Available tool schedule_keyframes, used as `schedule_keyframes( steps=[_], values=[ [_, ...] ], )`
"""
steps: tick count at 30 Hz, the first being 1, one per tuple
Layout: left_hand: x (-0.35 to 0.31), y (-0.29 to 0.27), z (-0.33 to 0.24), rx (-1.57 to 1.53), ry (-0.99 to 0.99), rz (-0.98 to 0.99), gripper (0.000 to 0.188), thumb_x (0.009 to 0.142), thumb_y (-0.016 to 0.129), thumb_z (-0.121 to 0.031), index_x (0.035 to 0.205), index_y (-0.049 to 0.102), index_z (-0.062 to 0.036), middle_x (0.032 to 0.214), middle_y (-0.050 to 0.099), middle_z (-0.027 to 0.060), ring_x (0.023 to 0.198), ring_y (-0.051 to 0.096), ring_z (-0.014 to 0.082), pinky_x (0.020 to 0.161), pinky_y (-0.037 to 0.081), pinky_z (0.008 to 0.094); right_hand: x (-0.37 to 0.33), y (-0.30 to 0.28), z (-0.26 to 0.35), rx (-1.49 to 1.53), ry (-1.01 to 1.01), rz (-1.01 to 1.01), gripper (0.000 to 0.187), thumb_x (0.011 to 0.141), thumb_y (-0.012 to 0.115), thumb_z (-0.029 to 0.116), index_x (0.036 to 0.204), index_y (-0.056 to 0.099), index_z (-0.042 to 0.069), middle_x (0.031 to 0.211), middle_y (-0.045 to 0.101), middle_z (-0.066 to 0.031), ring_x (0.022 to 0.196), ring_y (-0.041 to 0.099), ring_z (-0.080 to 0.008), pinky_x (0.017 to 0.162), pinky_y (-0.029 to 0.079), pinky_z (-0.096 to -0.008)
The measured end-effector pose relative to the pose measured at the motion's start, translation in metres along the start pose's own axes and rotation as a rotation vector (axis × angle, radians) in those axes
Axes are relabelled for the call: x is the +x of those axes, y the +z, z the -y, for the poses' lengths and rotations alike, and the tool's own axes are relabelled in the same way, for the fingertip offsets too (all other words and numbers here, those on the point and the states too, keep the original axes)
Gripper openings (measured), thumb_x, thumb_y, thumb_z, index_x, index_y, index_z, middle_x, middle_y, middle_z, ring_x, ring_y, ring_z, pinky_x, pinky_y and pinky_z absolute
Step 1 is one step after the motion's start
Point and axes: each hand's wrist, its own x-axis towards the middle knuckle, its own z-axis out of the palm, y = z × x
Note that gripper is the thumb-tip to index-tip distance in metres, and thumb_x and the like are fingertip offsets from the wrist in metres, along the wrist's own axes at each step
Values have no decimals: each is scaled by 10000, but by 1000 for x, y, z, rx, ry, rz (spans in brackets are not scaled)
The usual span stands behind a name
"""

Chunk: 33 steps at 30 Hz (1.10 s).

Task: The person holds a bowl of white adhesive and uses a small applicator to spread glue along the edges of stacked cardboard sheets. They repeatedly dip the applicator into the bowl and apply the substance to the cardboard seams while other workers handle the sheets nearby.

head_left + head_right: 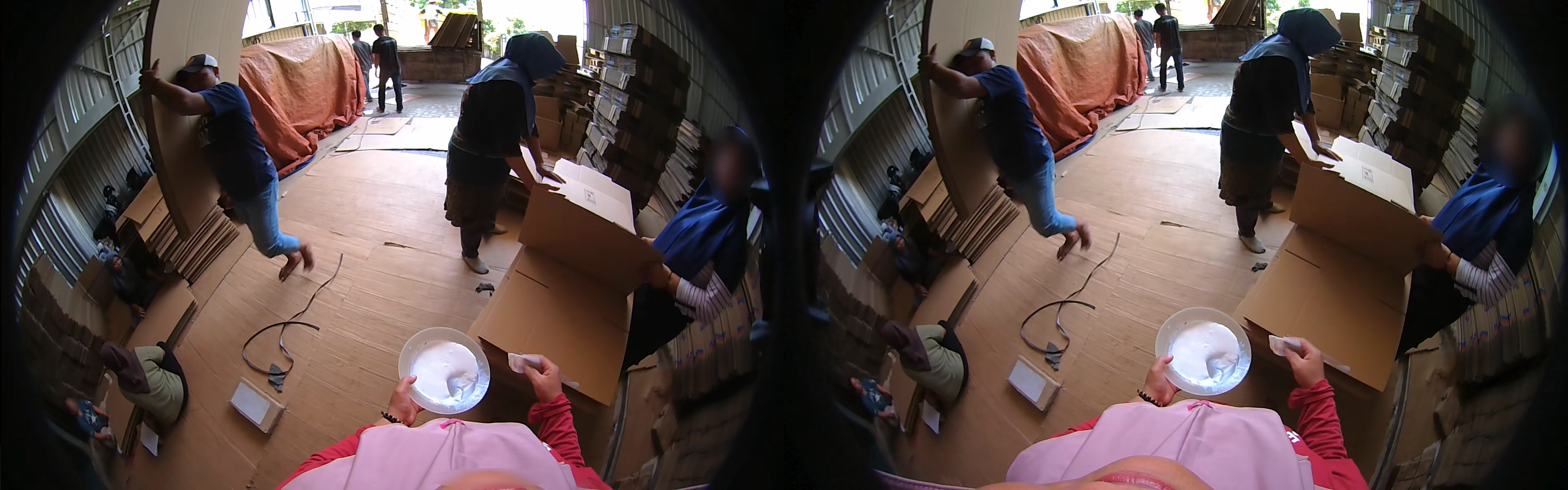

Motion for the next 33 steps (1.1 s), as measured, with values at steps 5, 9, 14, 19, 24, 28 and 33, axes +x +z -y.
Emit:
schedule_keyframes(
  steps=[5,9,14,19,24,28,33],
  values=[
    [0,-1,0,-24,9,31,588,866,443,-331,1333,342,11,1307,475,193,1184,495,356,955,427,523,-10,36,38,-170,-183,213,199,803,632,8,991,675,60,884,685,-88,782,636,-179,703,495,-293],
    [0,0,1,-44,10,12,588,870,431,-327,1341,335,10,1313,469,196,1199,480,360,966,415,528,-20,64,48,-751,-515,412,223,786,602,102,986,683,160,963,687,-15,866,597,-205,749,432,-360],
    [0,-1,2,-86,19,14,592,874,414,-339,1349,329,5,1324,457,198,1214,466,360,963,415,532,-26,78,46,-1072,-510,681,275,806,533,147,1034,666,223,1016,674,61,968,560,-156,797,374,-378],
    [1,0,3,-107,7,-23,592,873,415,-341,1345,332,8,1319,461,198,1214,466,356,966,416,521,-16,76,48,-1116,-480,839,289,791,533,122,1015,676,236,949,677,35,965,565,-164,797,376,-377],
    [0,3,4,-75,37,-10,594,870,427,-329,1337,331,25,1307,469,200,1203,475,340,992,402,472,-14,77,56,-1119,-450,933,316,764,552,86,1000,694,241,920,678,15,967,573,-176,805,384,-380],
    [0,3,7,-74,82,-5,573,868,438,-313,1311,349,39,1268,492,202,1188,483,332,992,399,459,-14,75,62,-1140,-467,937,318,743,573,70,979,705,236,893,680,19,960,583,-177,802,393,-376],
    [1,2,8,-74,80,-8,537,865,446,-298,1277,375,39,1231,507,201,1150,510,319,964,420,450,-17,74,73,-1180,-465,947,310,707,603,72,960,703,221,895,683,24,949,594,-172,813,392,-372]
  ],
)
